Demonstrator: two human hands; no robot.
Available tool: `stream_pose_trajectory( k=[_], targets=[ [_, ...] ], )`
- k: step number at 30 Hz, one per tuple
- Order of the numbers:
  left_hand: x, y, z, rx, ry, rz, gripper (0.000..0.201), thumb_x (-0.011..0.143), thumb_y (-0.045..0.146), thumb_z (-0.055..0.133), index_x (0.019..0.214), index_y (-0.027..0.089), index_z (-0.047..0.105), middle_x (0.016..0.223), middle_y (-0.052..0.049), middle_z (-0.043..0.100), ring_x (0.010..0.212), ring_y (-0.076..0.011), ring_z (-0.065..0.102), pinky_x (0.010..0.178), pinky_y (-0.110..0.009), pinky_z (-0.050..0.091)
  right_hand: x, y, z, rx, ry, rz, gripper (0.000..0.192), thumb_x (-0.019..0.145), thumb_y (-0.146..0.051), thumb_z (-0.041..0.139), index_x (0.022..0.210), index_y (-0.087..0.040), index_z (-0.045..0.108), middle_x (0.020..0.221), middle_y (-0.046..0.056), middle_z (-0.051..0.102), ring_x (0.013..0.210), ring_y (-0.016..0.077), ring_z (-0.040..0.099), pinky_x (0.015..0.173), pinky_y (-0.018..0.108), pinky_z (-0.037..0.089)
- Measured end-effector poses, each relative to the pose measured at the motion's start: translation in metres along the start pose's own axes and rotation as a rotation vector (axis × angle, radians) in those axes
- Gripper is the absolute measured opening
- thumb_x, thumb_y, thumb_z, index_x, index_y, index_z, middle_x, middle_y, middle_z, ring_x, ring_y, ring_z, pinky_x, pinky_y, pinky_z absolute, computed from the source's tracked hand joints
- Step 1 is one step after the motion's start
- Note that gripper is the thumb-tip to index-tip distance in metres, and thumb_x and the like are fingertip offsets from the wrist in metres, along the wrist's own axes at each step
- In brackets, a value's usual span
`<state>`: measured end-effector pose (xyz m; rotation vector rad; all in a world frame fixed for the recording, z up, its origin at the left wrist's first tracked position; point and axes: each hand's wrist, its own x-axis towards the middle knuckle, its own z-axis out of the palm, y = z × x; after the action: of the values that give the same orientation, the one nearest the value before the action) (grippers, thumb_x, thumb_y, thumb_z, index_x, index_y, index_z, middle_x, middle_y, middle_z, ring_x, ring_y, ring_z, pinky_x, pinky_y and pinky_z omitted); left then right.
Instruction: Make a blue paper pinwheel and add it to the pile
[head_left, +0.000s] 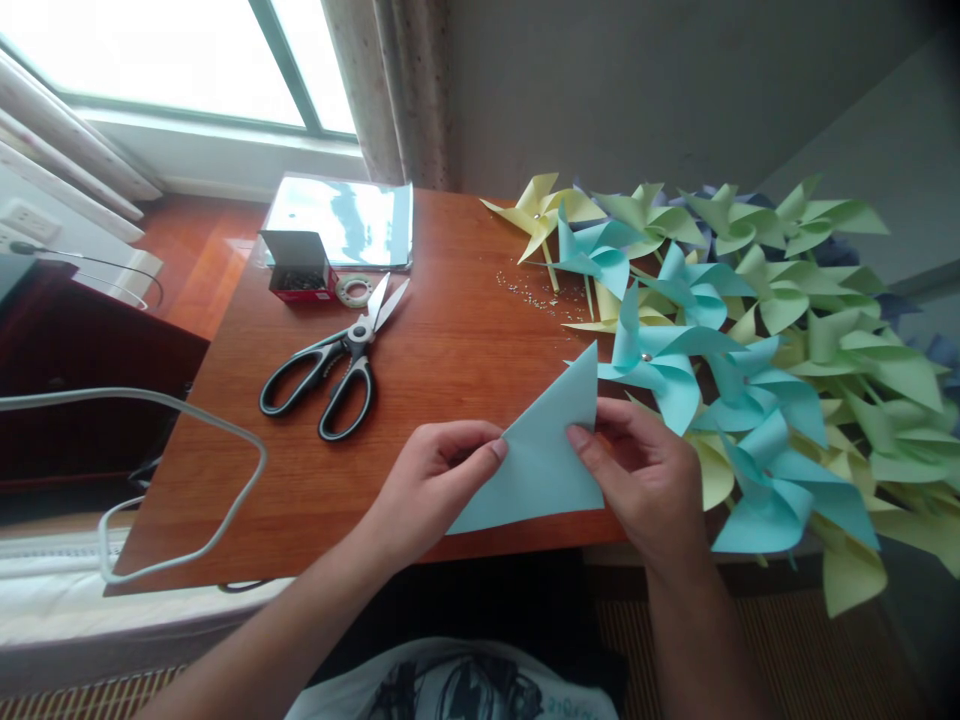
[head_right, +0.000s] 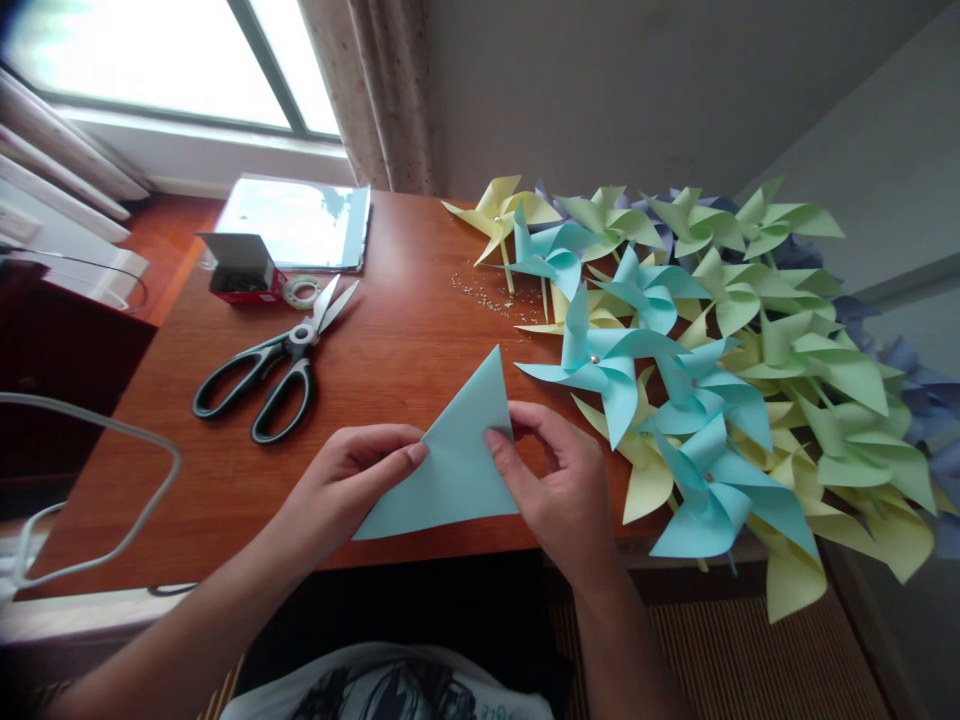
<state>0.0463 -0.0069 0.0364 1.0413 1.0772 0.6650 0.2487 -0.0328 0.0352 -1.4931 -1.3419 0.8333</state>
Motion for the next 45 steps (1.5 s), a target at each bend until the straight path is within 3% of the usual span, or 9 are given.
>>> stream_pose_trajectory(
  k=[5,8,12,18,24,29,33,39,45],
  targets=[
    [0.001,0.000,0.000,0.014,0.028,0.003,0.029,0.086,0.039,0.066,0.074,0.013,0.072,0.066,0.000,0.059,0.062,-0.0122,0.046,0.054,-0.021,0.035,-0.003,-0.010,-0.002,0.026,-0.045,-0.199,0.021,0.087,-0.013,0.071,0.096,-0.030,0.075,0.097,0.001,0.076,0.091,0.0230,0.071,0.080,0.038,0.060],
    [0.001,0.002,0.001,-0.029,0.022,0.007,0.028,0.086,0.038,0.067,0.075,0.013,0.073,0.067,-0.001,0.063,0.064,-0.0131,0.050,0.057,-0.022,0.038,-0.009,-0.017,-0.004,0.039,-0.178,-0.381,0.035,0.087,-0.005,0.066,0.107,-0.032,0.075,0.108,0.003,0.076,0.099,0.0251,0.071,0.084,0.043,0.061],
    [0.002,0.004,0.002,-0.181,-0.016,-0.009,0.024,0.085,0.037,0.069,0.079,0.014,0.075,0.074,-0.003,0.068,0.069,-0.0165,0.057,0.061,-0.024,0.045,-0.018,-0.020,-0.003,-0.135,-0.329,-0.557,0.043,0.086,-0.003,0.066,0.118,-0.032,0.072,0.116,0.005,0.076,0.111,0.0285,0.067,0.091,0.049,0.059],
    [0.002,-0.004,0.001,-0.334,-0.003,-0.066,0.026,0.087,0.041,0.069,0.085,0.015,0.075,0.068,0.000,0.065,0.061,-0.0126,0.055,0.056,-0.021,0.043,-0.018,-0.012,-0.001,-0.304,-0.297,-0.654,0.040,0.085,-0.001,0.064,0.114,-0.026,0.073,0.118,0.006,0.076,0.118,0.0296,0.063,0.094,0.051,0.056],
    [0.002,-0.003,-0.001,-0.266,-0.022,0.025,0.016,0.084,0.030,0.076,0.092,0.016,0.078,0.079,-0.002,0.074,0.075,-0.0135,0.062,0.069,-0.020,0.049,-0.018,-0.020,-0.004,-0.254,-0.403,-0.599,0.036,0.082,-0.010,0.070,0.116,-0.021,0.070,0.128,0.011,0.070,0.123,0.0331,0.057,0.101,0.054,0.051],
    [-0.002,-0.006,-0.003,-0.137,0.000,0.073,0.018,0.087,0.031,0.073,0.098,0.018,0.079,0.082,-0.002,0.075,0.073,-0.0127,0.061,0.065,-0.019,0.048,-0.015,-0.027,-0.010,-0.175,-0.214,-0.299,0.027,0.092,-0.017,0.063,0.116,-0.027,0.070,0.118,0.006,0.073,0.110,0.0256,0.066,0.097,0.042,0.054],
    [-0.008,-0.006,-0.002,0.005,-0.013,0.185,0.019,0.092,0.028,0.067,0.104,0.019,0.078,0.086,-0.003,0.075,0.076,-0.0143,0.064,0.068,-0.020,0.051,-0.012,-0.027,-0.009,-0.149,-0.247,-0.106,0.026,0.091,-0.031,0.068,0.117,-0.025,0.069,0.113,0.006,0.074,0.101,0.0228,0.069,0.089,0.034,0.056],
    [-0.013,-0.002,-0.002,0.221,-0.007,0.399,0.020,0.095,0.018,0.062,0.108,0.021,0.077,0.092,-0.003,0.077,0.080,-0.0139,0.069,0.077,-0.021,0.053,-0.013,-0.029,-0.004,-0.152,-0.278,-0.140,0.015,0.088,-0.022,0.070,0.103,-0.024,0.069,0.098,0.004,0.074,0.087,0.0199,0.069,0.078,0.030,0.056],
    [-0.013,-0.002,-0.003,0.317,-0.011,0.493,0.020,0.095,0.013,0.060,0.106,0.021,0.074,0.096,-0.003,0.075,0.083,-0.0125,0.068,0.076,-0.020,0.052,-0.013,-0.031,-0.002,-0.133,-0.272,-0.179,0.013,0.089,-0.013,0.066,0.098,-0.022,0.069,0.093,0.003,0.072,0.086,0.0176,0.067,0.077,0.028,0.053]
  ],
)
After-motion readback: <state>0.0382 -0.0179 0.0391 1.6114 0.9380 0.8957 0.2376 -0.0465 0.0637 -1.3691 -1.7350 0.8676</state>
